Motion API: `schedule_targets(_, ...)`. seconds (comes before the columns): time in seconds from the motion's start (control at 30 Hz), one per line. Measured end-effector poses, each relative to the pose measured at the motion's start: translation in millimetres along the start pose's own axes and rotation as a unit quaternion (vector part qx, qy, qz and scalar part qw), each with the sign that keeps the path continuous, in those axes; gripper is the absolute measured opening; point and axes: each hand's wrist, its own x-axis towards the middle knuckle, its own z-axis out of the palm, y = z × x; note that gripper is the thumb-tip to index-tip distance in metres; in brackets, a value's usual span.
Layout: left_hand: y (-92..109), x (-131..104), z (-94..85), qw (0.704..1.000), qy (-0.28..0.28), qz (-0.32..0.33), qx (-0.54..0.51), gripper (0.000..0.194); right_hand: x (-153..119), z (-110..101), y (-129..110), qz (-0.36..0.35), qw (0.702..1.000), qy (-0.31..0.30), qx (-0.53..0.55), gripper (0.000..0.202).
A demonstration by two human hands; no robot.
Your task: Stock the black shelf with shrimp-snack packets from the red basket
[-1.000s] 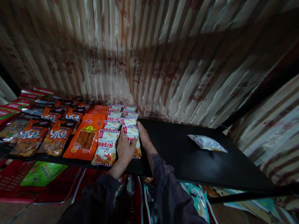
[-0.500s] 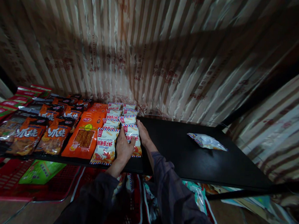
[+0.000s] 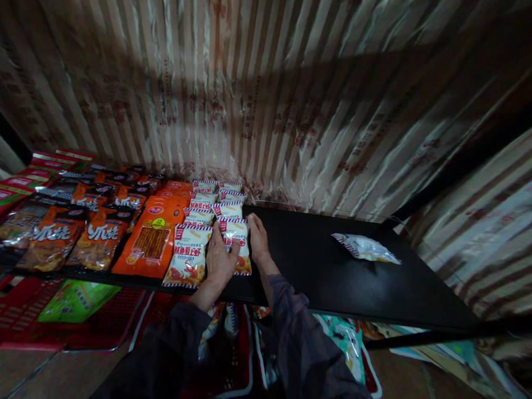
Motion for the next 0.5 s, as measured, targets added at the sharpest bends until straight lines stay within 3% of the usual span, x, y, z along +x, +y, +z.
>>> schedule_targets(0.33,10,-34,0.6,0.992,0.024,0.120,0.021,0.063,-51,-15,-37,-0.095,0.988,0.062,-0.103,0.040)
schedule_targets(0.5,5,-81,-11.6,0.986,-0.016,0.168,-0.003,0.052,-115,-21,-43,-0.149,0.984,0.044,-0.092,0.035)
